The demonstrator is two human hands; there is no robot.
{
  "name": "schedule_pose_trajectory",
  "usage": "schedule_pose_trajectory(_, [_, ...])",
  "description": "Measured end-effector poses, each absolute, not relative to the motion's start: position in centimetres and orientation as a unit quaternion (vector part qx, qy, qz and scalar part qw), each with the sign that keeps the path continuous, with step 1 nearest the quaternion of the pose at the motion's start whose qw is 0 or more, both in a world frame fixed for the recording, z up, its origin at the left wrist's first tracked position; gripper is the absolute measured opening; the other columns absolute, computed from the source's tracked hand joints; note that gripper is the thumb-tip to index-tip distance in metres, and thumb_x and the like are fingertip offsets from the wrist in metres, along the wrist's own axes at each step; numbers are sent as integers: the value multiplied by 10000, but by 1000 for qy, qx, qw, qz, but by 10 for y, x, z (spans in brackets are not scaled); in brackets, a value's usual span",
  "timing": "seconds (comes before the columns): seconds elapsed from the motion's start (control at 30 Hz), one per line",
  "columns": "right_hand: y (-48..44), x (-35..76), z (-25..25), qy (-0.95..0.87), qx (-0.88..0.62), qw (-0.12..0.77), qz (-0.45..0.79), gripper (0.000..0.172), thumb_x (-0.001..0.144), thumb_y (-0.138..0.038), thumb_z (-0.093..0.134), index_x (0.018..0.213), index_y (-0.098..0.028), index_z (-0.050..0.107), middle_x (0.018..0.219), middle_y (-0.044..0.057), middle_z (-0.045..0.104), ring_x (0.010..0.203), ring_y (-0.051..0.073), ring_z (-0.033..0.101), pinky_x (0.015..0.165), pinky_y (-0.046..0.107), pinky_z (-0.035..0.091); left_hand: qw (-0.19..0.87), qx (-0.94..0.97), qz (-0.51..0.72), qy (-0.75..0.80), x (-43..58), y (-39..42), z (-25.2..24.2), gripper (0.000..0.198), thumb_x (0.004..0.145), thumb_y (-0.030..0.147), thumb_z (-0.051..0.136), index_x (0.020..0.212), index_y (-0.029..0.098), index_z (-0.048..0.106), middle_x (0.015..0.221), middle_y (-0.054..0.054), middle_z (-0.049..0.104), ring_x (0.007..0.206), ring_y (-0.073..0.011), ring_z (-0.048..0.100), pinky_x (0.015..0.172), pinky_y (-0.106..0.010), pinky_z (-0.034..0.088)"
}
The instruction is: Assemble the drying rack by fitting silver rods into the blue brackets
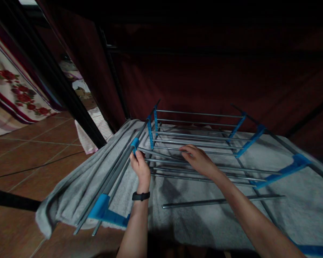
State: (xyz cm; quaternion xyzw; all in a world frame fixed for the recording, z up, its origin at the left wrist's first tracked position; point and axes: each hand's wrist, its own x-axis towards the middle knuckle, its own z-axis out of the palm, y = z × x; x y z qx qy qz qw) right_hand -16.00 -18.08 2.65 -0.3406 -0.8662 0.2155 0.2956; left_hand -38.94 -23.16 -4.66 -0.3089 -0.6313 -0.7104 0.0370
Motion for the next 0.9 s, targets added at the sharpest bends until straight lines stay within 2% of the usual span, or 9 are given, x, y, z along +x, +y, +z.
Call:
schedule_pose_trajectory(0.1, [-167, -186, 27, -907, -289, 208, 225, 258, 922, -267, 504, 1138, -219, 637, 1151, 57, 665, 1045, 185, 620, 904, 315, 471, 33, -304, -712, -632, -391, -231, -49, 374, 934, 526, 362, 807, 206, 507, 737, -25, 540, 718, -183, 521, 716, -340, 405])
schedule_pose_trajectory(0.2, [-163, -204, 22, -930, -247, 132, 236, 191, 932, -292, 499, 974, -218, 670, 930, 28, 704, 856, 167, 649, 752, 272, 489, 26, -307, -711, -632, -391, -231, -48, 389, 932, 536, 356, 797, 209, 517, 735, -29, 549, 728, -189, 536, 728, -349, 417])
schedule_pose_trajectory(0.3, [-162, -211, 19, -935, -224, 114, 249, 229, 952, -283, 460, 842, -218, 649, 769, -10, 672, 715, 136, 624, 635, 228, 451, 22, -306, -713, -631, -391, -233, -46, 391, 933, 533, 363, 777, 212, 522, 718, -25, 553, 720, -190, 539, 727, -351, 423])
schedule_pose_trajectory(0.43, [-161, -206, 24, -934, -238, 153, 216, 218, 960, -277, 436, 1005, -231, 644, 816, -10, 678, 749, 143, 635, 665, 241, 461, 11, -309, -720, -622, -391, -233, -46, 402, 934, 531, 370, 840, 196, 572, 746, -35, 574, 740, -195, 553, 736, -349, 426])
schedule_pose_trajectory(0.53, [-160, -200, 36, -926, -263, 206, 178, 301, 972, -298, 414, 1202, -241, 601, 1024, 33, 700, 922, 172, 656, 780, 284, 489, -5, -308, -731, -609, -391, -232, -47, 420, 931, 541, 372, 913, 187, 596, 761, -36, 574, 723, -189, 547, 717, -343, 426])
schedule_pose_trajectory(0.63, [-163, -197, 53, -925, -263, 248, 115, 373, 991, -306, 380, 1330, -258, 527, 1228, 53, 640, 1105, 185, 606, 898, 307, 467, -19, -294, -742, -602, -391, -231, -48, 454, 925, 563, 353, 870, 189, 605, 751, -40, 579, 712, -187, 548, 714, -344, 430])
schedule_pose_trajectory(0.77, [-171, -199, 77, -933, -274, 234, -11, 406, 1001, -349, 363, 1380, -278, 493, 1099, 63, 661, 1020, 199, 615, 855, 298, 454, -32, -257, -751, -607, -392, -231, -47, 542, 937, 567, 260, 751, 193, 605, 729, -58, 602, 763, -204, 585, 771, -364, 439])
schedule_pose_trajectory(0.9, [-174, -199, 82, -926, -301, 205, -101, 420, 1003, -344, 353, 1394, -266, 484, 998, 76, 653, 958, 200, 596, 823, 293, 414, -23, -251, -749, -613, -393, -230, -46, 556, 932, 568, 270, 721, 189, 618, 718, -54, 610, 781, -205, 595, 790, -362, 439])
